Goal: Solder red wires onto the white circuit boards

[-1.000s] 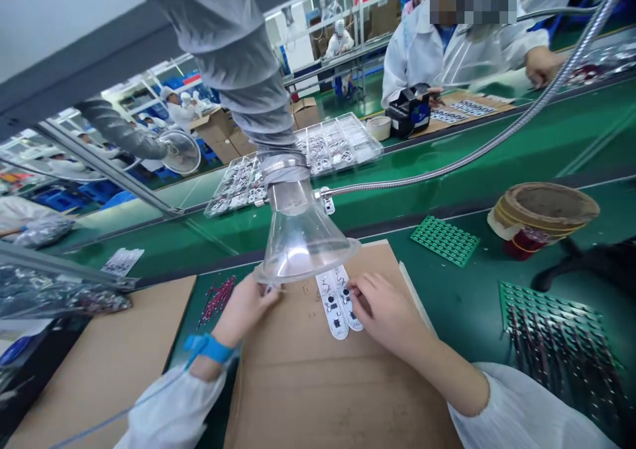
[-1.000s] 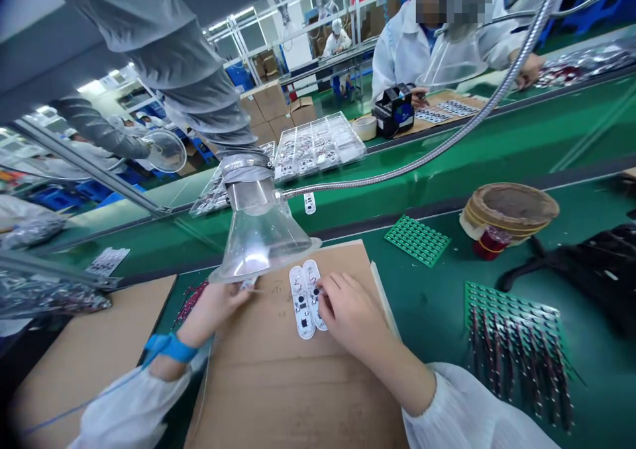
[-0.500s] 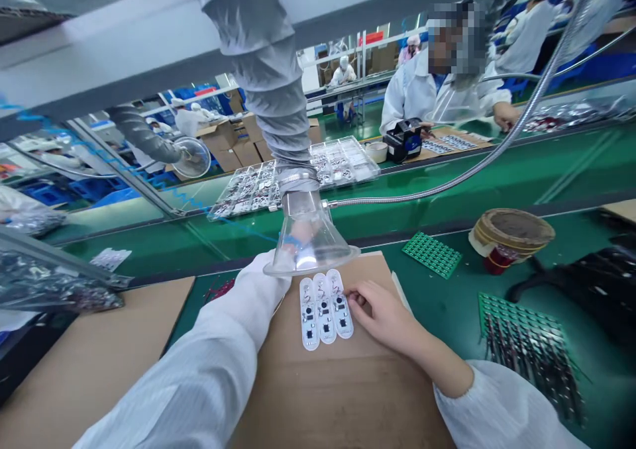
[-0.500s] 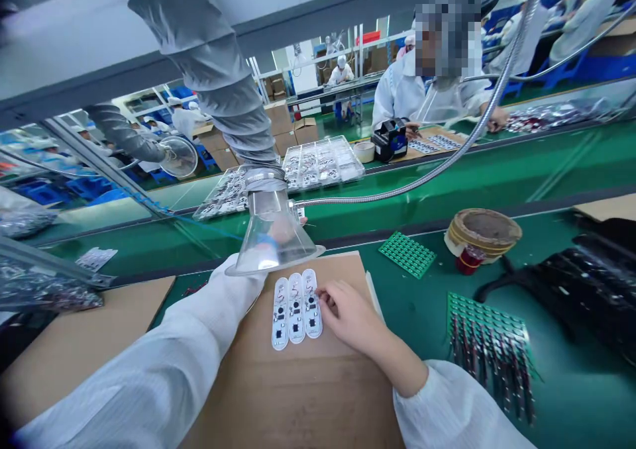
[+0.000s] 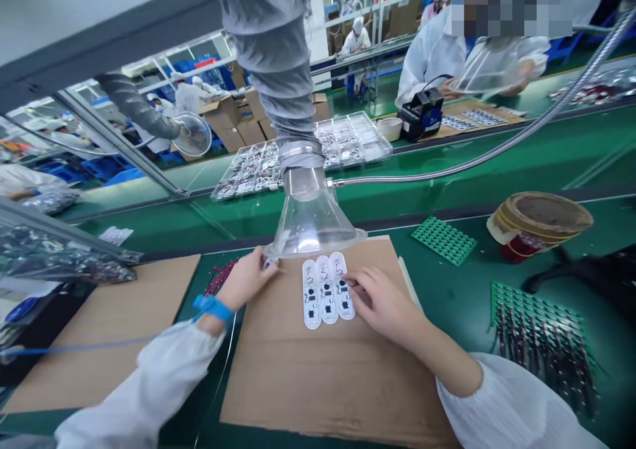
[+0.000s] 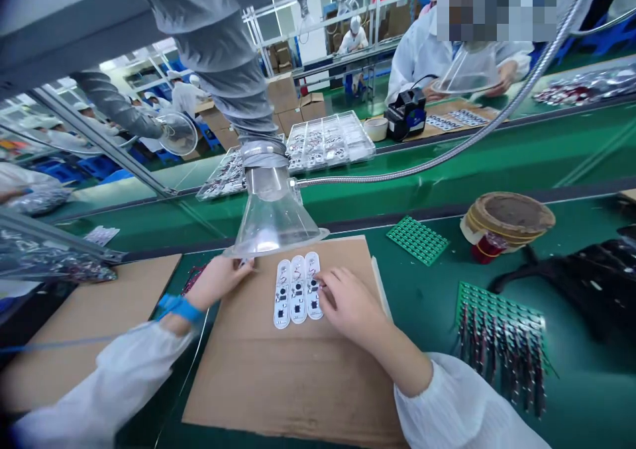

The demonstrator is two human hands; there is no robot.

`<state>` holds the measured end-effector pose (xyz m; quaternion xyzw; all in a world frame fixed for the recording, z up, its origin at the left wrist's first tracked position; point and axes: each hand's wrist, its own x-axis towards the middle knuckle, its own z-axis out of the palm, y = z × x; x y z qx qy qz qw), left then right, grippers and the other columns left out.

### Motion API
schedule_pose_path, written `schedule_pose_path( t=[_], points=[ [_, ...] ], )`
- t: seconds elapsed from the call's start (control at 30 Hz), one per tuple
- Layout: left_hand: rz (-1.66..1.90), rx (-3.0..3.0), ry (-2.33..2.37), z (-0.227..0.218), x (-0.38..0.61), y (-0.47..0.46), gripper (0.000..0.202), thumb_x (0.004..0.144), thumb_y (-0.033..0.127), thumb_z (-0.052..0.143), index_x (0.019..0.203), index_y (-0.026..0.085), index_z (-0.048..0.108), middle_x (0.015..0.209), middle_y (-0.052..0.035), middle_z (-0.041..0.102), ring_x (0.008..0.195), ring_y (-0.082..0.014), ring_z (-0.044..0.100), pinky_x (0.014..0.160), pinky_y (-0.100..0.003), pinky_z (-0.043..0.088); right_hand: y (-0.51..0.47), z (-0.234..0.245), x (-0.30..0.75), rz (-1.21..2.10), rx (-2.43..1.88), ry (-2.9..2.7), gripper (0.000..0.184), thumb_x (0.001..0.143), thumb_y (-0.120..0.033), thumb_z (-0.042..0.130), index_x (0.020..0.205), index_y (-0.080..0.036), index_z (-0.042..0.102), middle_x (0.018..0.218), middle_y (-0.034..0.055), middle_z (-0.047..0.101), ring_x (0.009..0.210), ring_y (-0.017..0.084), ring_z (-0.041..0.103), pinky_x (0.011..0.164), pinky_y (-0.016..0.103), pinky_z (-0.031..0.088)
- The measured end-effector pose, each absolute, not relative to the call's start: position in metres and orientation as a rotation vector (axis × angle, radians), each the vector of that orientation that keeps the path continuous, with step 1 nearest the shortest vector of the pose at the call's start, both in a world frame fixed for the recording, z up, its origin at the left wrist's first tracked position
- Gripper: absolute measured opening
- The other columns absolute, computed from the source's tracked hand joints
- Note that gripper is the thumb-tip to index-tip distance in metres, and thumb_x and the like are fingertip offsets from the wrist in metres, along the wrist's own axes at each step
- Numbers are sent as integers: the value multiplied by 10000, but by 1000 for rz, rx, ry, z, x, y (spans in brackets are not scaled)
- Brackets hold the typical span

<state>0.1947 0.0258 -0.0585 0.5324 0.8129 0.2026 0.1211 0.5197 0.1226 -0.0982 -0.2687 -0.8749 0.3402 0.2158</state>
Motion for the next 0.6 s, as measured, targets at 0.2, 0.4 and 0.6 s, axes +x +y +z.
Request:
schedule_pose_path(
  t=[0.2, 0.4, 0.6],
  points=[
    [563, 1622, 2185, -72, 234, -46, 375, 1066, 551, 467, 1053, 239, 675, 957, -51, 721, 886, -245, 678, 793, -340, 486, 119, -97, 514, 908, -710, -2470, 307, 1053, -268, 505, 1288, -229, 698, 1250, 128, 752, 1173, 320, 686, 1015, 535, 568],
    [677, 1428, 2501, -71, 184, -67, 391, 1044, 541, 424, 947, 230, 639, 945, -72, 735, 859, -269, 679, 793, -370, 499, 128, -86, 560, 793, -1097, -2226, 258, 1055, -389, 529, 1116, -244, 732, 1077, 92, 797, 915, 262, 752, 795, 393, 601],
    [700, 1342, 2457, -80, 179, -78, 455, 1041, 593, 439, 1071, 228, 709, 1065, -58, 780, 777, -234, 680, 771, -354, 531, 127, -107, 583, 478, -1356, -2047, 393, 988, -468, 534, 1195, -211, 747, 1108, 134, 775, 942, 299, 733, 823, 447, 608]
  ],
)
